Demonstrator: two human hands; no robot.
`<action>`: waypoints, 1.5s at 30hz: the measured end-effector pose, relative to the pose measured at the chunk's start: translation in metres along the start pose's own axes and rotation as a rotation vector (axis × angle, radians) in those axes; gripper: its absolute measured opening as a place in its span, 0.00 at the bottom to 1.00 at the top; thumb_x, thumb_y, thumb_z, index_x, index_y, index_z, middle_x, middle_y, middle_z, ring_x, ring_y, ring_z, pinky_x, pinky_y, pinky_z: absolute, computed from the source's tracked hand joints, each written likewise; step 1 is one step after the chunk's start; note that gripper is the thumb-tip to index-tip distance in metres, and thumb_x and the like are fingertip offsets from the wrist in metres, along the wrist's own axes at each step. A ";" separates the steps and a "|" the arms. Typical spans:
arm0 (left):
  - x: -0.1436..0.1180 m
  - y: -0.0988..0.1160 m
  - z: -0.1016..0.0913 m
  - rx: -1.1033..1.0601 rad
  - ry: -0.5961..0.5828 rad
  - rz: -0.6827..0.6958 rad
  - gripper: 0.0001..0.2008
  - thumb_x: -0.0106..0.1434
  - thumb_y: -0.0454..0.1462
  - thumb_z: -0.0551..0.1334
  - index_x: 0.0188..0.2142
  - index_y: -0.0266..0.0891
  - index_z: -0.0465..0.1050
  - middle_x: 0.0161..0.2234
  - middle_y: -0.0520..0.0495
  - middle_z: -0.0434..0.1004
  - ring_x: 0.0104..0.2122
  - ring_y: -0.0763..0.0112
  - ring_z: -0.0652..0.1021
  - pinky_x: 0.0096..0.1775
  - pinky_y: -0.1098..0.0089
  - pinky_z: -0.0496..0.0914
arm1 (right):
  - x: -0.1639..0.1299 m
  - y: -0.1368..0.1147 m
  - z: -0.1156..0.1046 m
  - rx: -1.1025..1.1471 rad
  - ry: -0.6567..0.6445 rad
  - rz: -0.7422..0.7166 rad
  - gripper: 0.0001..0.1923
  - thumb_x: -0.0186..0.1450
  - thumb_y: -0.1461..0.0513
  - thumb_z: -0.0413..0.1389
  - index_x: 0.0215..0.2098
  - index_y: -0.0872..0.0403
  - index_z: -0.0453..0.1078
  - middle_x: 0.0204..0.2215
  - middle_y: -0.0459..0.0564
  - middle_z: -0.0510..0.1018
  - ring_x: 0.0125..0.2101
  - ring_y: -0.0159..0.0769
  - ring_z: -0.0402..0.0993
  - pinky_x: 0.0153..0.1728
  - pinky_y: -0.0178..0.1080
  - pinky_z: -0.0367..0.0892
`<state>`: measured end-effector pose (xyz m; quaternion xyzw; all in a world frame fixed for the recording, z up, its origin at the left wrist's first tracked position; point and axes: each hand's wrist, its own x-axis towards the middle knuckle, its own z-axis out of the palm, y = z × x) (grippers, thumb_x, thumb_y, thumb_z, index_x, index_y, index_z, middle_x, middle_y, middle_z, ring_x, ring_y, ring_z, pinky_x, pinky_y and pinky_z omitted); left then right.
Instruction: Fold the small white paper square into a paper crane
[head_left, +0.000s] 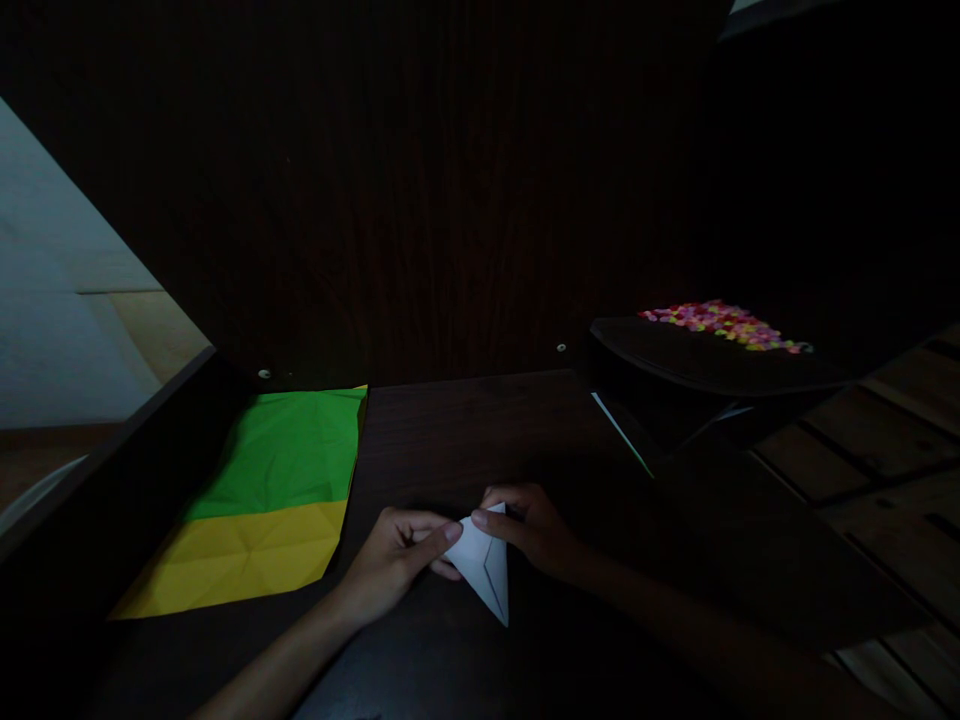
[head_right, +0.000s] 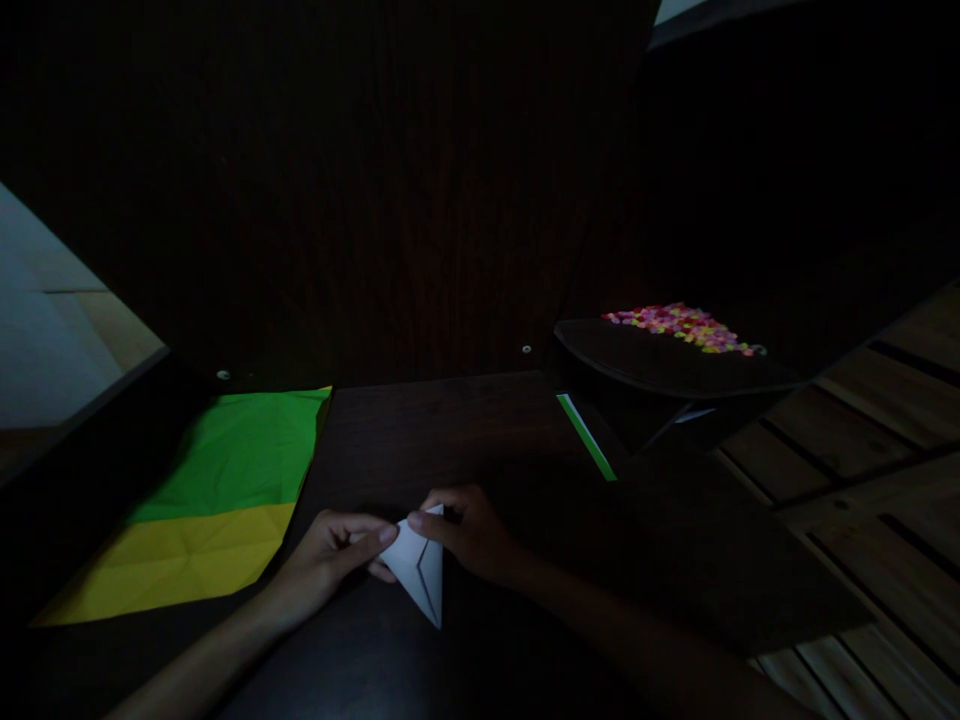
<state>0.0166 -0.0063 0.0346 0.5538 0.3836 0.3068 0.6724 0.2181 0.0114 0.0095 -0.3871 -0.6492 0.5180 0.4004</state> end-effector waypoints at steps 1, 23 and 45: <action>0.000 0.000 0.000 0.006 0.003 0.004 0.20 0.62 0.48 0.65 0.36 0.31 0.82 0.31 0.41 0.83 0.29 0.64 0.81 0.35 0.66 0.78 | 0.000 0.000 0.000 -0.009 -0.007 0.000 0.15 0.61 0.56 0.58 0.21 0.56 0.70 0.19 0.42 0.68 0.23 0.29 0.63 0.26 0.33 0.56; 0.001 0.000 0.001 0.095 0.104 0.055 0.20 0.59 0.50 0.66 0.28 0.33 0.82 0.24 0.45 0.81 0.25 0.66 0.79 0.31 0.71 0.72 | -0.001 -0.007 -0.002 0.016 -0.091 -0.002 0.15 0.61 0.56 0.59 0.22 0.57 0.74 0.20 0.44 0.71 0.23 0.30 0.65 0.26 0.33 0.57; -0.002 0.003 -0.002 0.166 0.076 0.063 0.20 0.64 0.47 0.62 0.28 0.34 0.83 0.25 0.44 0.82 0.28 0.63 0.79 0.34 0.69 0.69 | -0.001 -0.003 -0.001 -0.009 -0.055 0.024 0.14 0.61 0.56 0.58 0.21 0.56 0.70 0.20 0.43 0.70 0.23 0.30 0.65 0.26 0.33 0.58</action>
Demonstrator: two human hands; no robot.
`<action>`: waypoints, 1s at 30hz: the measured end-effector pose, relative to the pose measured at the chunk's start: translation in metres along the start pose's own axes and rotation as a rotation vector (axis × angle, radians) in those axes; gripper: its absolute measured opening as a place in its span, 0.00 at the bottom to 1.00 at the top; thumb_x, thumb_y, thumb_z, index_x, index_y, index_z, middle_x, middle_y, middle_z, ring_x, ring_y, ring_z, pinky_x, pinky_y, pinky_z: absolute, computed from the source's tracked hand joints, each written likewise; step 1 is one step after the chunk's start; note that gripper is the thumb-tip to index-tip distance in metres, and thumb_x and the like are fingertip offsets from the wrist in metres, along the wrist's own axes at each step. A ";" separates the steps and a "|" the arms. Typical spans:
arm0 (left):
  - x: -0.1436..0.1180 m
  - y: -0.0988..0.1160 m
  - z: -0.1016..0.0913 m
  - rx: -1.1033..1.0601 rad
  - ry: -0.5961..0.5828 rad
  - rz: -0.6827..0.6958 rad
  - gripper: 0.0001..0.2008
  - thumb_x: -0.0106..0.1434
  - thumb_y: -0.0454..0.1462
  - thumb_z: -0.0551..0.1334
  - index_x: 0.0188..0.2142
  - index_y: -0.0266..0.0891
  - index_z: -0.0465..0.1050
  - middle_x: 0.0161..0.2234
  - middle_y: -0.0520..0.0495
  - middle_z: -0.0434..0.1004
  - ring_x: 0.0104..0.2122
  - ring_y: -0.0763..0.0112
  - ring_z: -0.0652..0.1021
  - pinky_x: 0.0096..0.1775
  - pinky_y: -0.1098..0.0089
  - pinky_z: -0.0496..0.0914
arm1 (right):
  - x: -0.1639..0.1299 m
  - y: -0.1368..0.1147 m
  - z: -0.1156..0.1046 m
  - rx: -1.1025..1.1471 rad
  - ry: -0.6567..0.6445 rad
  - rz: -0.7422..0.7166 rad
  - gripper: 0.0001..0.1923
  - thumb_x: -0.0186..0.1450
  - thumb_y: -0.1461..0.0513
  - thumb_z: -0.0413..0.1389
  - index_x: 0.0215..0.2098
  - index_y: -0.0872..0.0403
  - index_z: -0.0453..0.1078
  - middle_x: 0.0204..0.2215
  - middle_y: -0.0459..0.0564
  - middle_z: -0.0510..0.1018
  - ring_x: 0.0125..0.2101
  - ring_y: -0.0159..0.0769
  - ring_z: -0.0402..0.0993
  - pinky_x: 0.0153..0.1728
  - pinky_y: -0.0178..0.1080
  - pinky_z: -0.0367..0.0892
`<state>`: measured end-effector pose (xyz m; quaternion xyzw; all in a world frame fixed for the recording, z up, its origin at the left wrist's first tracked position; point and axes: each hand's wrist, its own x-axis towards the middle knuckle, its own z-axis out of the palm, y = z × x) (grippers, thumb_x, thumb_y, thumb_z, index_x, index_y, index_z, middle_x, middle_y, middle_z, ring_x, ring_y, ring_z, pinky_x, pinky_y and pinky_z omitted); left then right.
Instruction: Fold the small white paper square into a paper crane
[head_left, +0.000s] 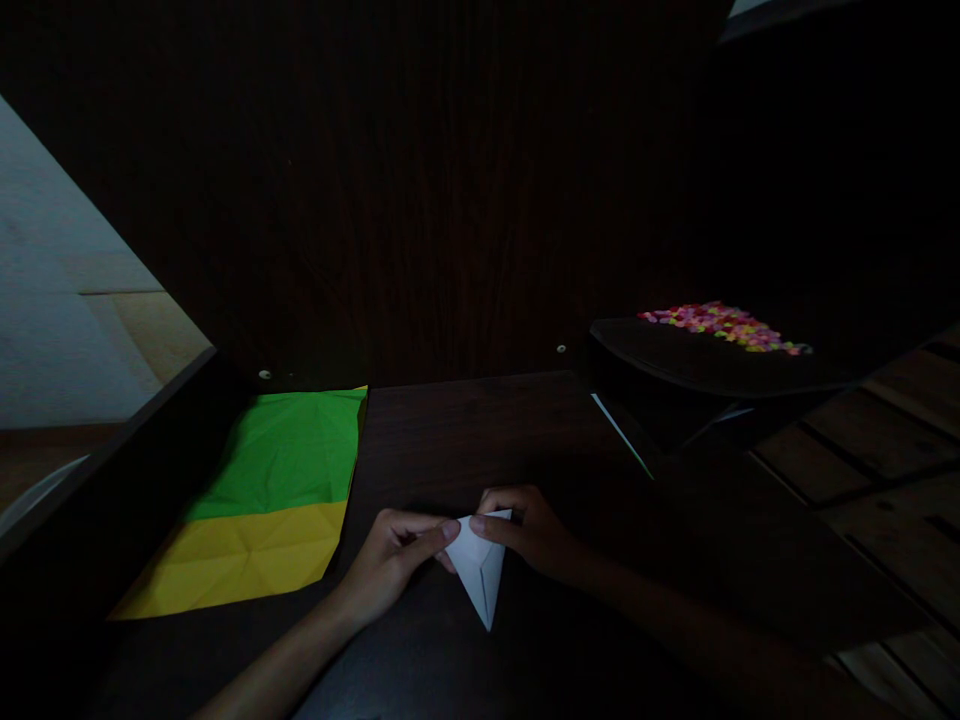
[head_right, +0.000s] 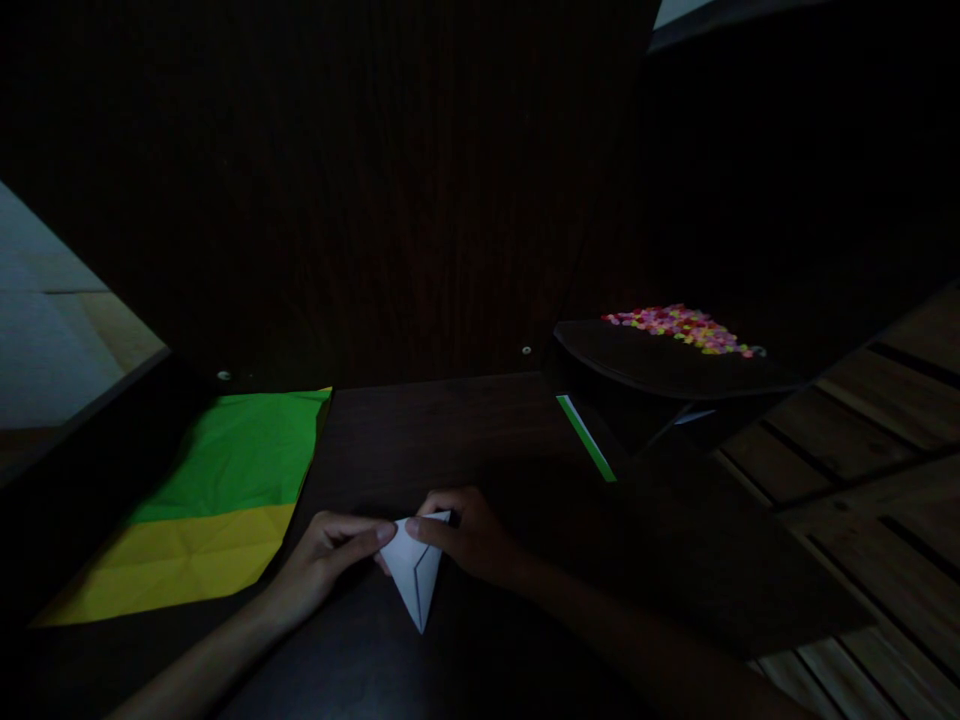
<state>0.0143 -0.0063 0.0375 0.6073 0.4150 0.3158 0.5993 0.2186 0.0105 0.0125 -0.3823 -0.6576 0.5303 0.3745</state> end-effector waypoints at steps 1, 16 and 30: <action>0.000 0.000 0.000 0.001 -0.001 0.000 0.20 0.64 0.46 0.62 0.27 0.34 0.83 0.25 0.44 0.82 0.28 0.63 0.79 0.35 0.69 0.69 | 0.000 0.000 0.000 0.000 -0.010 0.009 0.14 0.61 0.56 0.58 0.22 0.56 0.70 0.19 0.43 0.70 0.23 0.30 0.65 0.27 0.33 0.58; 0.000 -0.003 -0.001 -0.070 -0.013 -0.060 0.18 0.62 0.45 0.63 0.24 0.34 0.82 0.24 0.45 0.82 0.27 0.62 0.79 0.35 0.68 0.69 | -0.002 -0.001 -0.001 0.026 -0.066 0.024 0.13 0.60 0.56 0.59 0.23 0.56 0.71 0.21 0.43 0.71 0.24 0.30 0.65 0.27 0.33 0.58; -0.001 -0.003 0.003 0.020 0.047 0.011 0.15 0.60 0.45 0.66 0.31 0.35 0.83 0.29 0.44 0.83 0.29 0.64 0.78 0.33 0.70 0.69 | -0.001 -0.001 0.000 0.032 -0.110 -0.020 0.14 0.61 0.56 0.59 0.23 0.56 0.73 0.22 0.43 0.72 0.24 0.30 0.66 0.27 0.33 0.58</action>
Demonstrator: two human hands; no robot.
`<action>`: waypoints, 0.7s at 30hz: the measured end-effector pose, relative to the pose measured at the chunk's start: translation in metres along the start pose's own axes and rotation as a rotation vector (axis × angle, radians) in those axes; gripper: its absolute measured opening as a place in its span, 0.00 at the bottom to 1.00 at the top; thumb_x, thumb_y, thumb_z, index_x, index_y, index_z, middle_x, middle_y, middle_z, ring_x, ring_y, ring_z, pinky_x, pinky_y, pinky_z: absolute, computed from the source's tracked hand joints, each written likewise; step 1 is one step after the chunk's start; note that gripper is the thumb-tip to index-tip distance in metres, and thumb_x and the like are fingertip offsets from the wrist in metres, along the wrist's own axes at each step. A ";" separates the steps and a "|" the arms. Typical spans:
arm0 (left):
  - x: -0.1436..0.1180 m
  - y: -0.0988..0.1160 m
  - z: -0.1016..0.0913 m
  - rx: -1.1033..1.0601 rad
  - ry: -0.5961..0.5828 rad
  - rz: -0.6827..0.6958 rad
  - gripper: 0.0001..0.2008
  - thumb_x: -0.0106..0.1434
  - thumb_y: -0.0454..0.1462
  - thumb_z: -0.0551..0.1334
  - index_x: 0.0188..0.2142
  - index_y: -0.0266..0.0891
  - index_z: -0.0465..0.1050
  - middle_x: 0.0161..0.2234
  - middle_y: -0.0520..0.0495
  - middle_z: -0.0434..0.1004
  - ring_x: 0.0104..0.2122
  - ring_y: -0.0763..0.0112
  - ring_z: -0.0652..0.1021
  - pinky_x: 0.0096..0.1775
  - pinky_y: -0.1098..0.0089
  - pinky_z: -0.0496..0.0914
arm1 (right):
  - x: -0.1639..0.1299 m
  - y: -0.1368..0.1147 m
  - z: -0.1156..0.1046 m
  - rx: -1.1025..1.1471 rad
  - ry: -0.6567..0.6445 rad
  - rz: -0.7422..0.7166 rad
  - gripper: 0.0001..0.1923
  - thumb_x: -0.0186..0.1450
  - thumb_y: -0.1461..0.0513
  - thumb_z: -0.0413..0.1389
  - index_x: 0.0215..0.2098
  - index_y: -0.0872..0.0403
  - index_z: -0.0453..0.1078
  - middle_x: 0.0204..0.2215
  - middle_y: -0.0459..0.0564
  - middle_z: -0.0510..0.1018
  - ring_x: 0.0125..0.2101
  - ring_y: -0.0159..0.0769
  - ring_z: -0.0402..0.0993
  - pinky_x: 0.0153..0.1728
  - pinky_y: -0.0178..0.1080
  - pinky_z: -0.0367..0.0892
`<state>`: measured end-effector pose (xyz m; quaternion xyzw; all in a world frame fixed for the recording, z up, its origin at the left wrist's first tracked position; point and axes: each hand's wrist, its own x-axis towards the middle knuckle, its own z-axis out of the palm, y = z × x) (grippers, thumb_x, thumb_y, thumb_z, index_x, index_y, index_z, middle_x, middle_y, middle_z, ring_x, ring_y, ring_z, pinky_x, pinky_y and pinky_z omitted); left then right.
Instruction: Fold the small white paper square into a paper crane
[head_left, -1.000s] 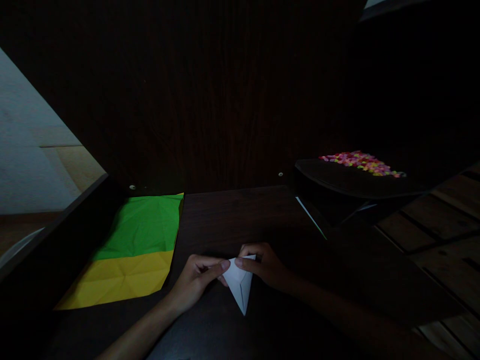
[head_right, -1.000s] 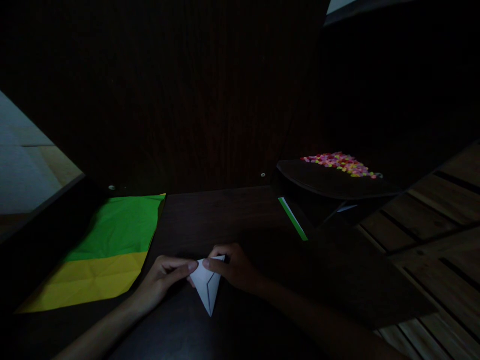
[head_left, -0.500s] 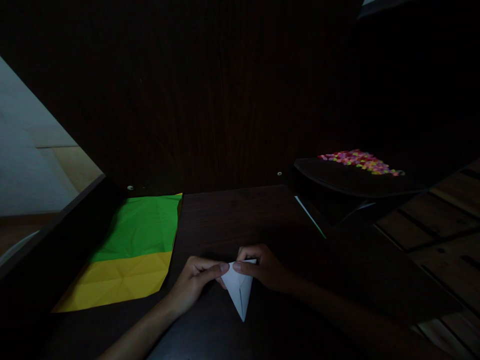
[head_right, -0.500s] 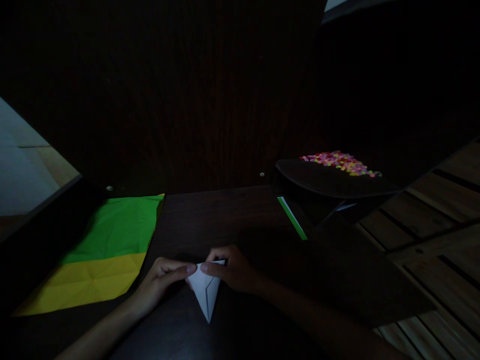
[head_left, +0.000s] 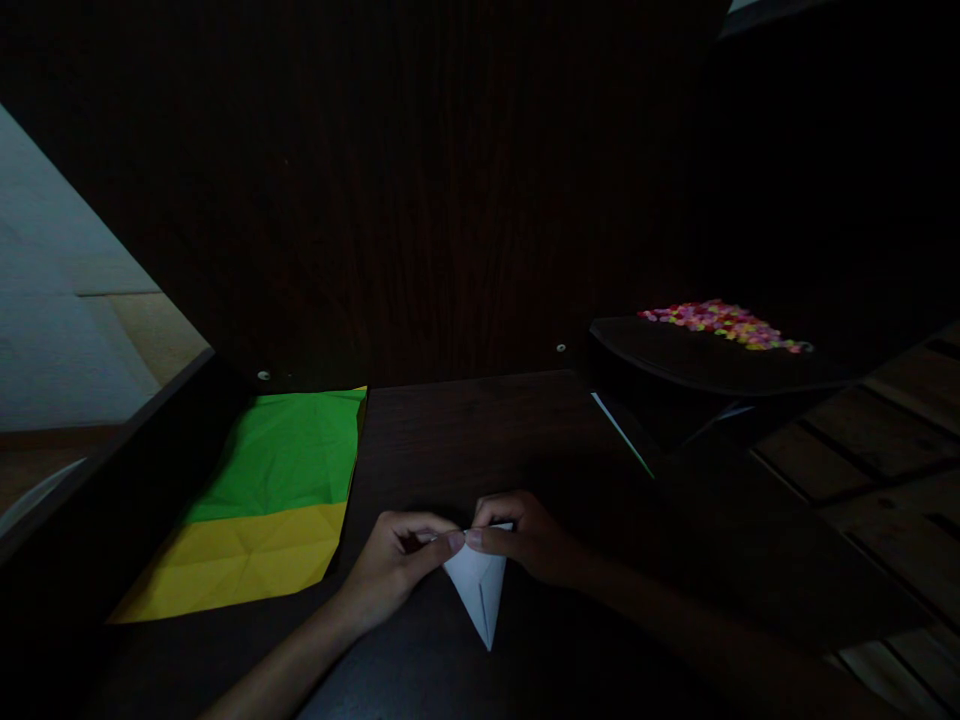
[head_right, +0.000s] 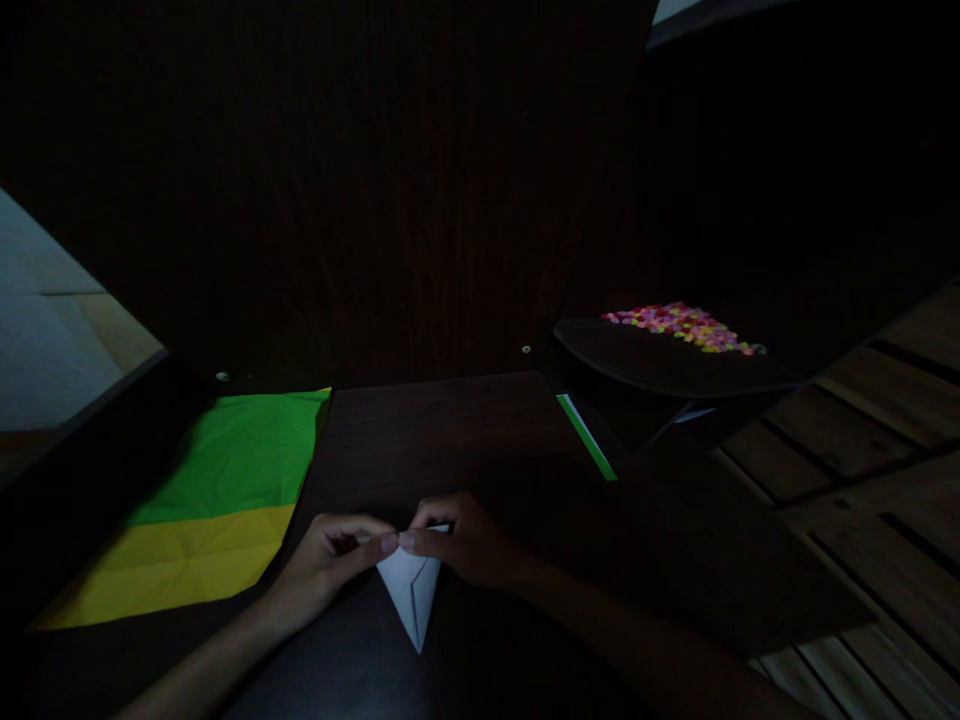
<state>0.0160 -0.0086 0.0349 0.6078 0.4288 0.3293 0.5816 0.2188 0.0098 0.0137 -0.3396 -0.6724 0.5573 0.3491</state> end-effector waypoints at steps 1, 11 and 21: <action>0.000 0.000 0.000 0.001 0.005 0.003 0.14 0.60 0.45 0.66 0.31 0.35 0.83 0.29 0.44 0.83 0.29 0.65 0.78 0.33 0.71 0.69 | 0.000 0.000 0.000 -0.004 -0.006 -0.003 0.14 0.61 0.55 0.59 0.23 0.56 0.73 0.22 0.43 0.72 0.25 0.30 0.66 0.27 0.33 0.58; 0.000 -0.002 0.000 0.048 0.026 0.031 0.14 0.60 0.44 0.65 0.28 0.34 0.81 0.26 0.45 0.82 0.27 0.67 0.77 0.31 0.71 0.68 | -0.001 -0.001 0.001 -0.031 -0.010 0.003 0.12 0.61 0.57 0.59 0.24 0.57 0.74 0.23 0.45 0.74 0.25 0.31 0.68 0.27 0.33 0.58; 0.001 -0.006 -0.004 0.041 0.122 0.017 0.14 0.58 0.44 0.67 0.29 0.34 0.81 0.25 0.45 0.81 0.25 0.67 0.76 0.29 0.71 0.68 | -0.003 -0.001 -0.002 -0.049 -0.020 0.058 0.27 0.65 0.47 0.52 0.16 0.54 0.58 0.15 0.41 0.60 0.18 0.27 0.59 0.20 0.32 0.53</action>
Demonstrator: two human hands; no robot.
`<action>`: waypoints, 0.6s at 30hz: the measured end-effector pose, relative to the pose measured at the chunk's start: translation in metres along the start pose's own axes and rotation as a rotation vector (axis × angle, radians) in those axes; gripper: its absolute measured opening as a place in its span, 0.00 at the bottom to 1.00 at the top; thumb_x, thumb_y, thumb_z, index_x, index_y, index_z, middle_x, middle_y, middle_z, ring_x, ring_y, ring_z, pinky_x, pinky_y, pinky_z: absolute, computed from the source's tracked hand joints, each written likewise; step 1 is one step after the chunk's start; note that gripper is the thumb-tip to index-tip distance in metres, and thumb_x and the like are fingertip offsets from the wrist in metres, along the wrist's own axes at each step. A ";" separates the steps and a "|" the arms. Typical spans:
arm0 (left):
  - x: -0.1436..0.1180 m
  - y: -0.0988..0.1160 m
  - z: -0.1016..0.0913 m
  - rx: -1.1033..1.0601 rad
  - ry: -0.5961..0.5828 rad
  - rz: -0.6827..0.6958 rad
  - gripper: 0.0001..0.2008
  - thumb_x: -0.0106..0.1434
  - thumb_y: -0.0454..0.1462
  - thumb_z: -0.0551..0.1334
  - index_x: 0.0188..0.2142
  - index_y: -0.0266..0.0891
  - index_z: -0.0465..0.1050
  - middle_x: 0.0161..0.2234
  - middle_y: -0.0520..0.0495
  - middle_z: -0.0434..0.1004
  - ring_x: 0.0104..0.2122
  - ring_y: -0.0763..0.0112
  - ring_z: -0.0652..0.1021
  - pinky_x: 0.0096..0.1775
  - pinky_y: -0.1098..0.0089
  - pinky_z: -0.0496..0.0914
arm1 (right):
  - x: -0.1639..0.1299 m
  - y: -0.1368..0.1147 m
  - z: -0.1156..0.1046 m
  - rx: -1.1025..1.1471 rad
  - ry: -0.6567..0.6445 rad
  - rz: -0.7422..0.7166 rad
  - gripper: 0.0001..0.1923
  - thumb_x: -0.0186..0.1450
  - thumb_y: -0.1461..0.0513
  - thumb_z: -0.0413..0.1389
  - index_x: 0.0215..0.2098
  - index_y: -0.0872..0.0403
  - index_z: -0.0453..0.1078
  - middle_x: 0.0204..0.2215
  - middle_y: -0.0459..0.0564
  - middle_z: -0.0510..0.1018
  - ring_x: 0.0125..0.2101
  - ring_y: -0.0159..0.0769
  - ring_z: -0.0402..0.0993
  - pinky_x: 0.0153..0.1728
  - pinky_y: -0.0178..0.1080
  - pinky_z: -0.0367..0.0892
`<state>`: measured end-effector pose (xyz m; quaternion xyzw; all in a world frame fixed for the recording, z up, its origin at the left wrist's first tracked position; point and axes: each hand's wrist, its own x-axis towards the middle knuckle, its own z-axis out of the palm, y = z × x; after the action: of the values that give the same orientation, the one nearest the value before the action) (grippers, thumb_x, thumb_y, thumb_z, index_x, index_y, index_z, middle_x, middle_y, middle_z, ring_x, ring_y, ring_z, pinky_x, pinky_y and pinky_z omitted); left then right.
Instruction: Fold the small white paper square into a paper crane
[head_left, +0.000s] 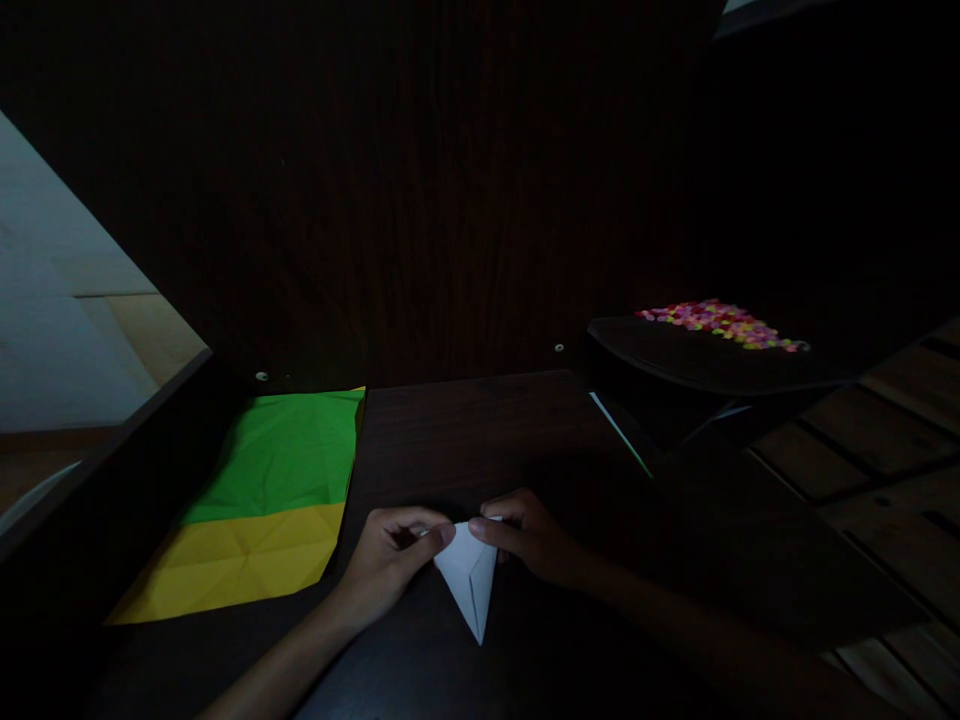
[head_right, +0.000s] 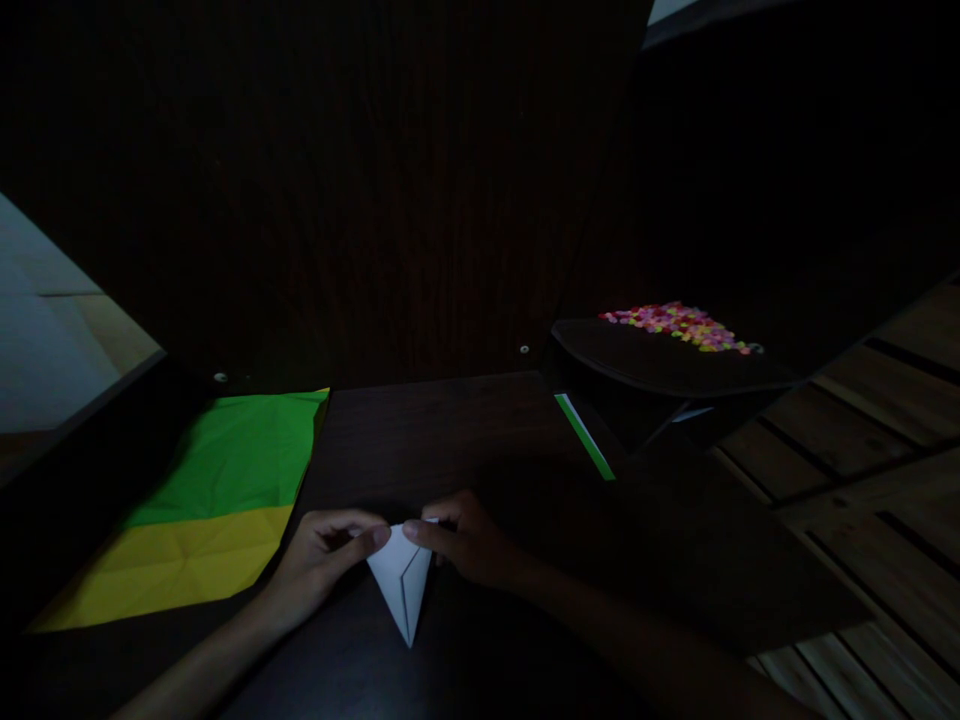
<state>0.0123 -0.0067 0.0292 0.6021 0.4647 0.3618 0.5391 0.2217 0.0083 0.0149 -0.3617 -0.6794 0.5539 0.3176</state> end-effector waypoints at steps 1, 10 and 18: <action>0.000 0.000 0.000 0.004 0.004 -0.003 0.14 0.58 0.44 0.67 0.29 0.34 0.81 0.25 0.45 0.80 0.25 0.67 0.76 0.29 0.72 0.68 | 0.000 0.001 0.000 0.008 -0.004 0.001 0.27 0.65 0.46 0.52 0.16 0.54 0.58 0.15 0.41 0.60 0.18 0.27 0.60 0.20 0.32 0.53; 0.000 0.000 0.001 -0.013 -0.019 0.000 0.13 0.58 0.43 0.65 0.29 0.33 0.80 0.23 0.47 0.78 0.24 0.70 0.73 0.28 0.73 0.65 | 0.001 0.003 0.000 0.052 -0.026 -0.002 0.28 0.65 0.45 0.53 0.17 0.55 0.59 0.16 0.41 0.61 0.18 0.28 0.61 0.20 0.31 0.55; 0.001 0.002 0.007 0.001 -0.037 0.030 0.11 0.59 0.41 0.65 0.28 0.34 0.80 0.23 0.49 0.77 0.24 0.72 0.73 0.27 0.74 0.65 | 0.001 0.004 0.003 -0.027 -0.042 -0.060 0.28 0.67 0.46 0.51 0.16 0.55 0.59 0.15 0.42 0.62 0.17 0.27 0.60 0.19 0.31 0.52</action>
<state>0.0193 -0.0082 0.0300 0.6158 0.4460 0.3583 0.5417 0.2187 0.0083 0.0106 -0.3335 -0.7038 0.5426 0.3147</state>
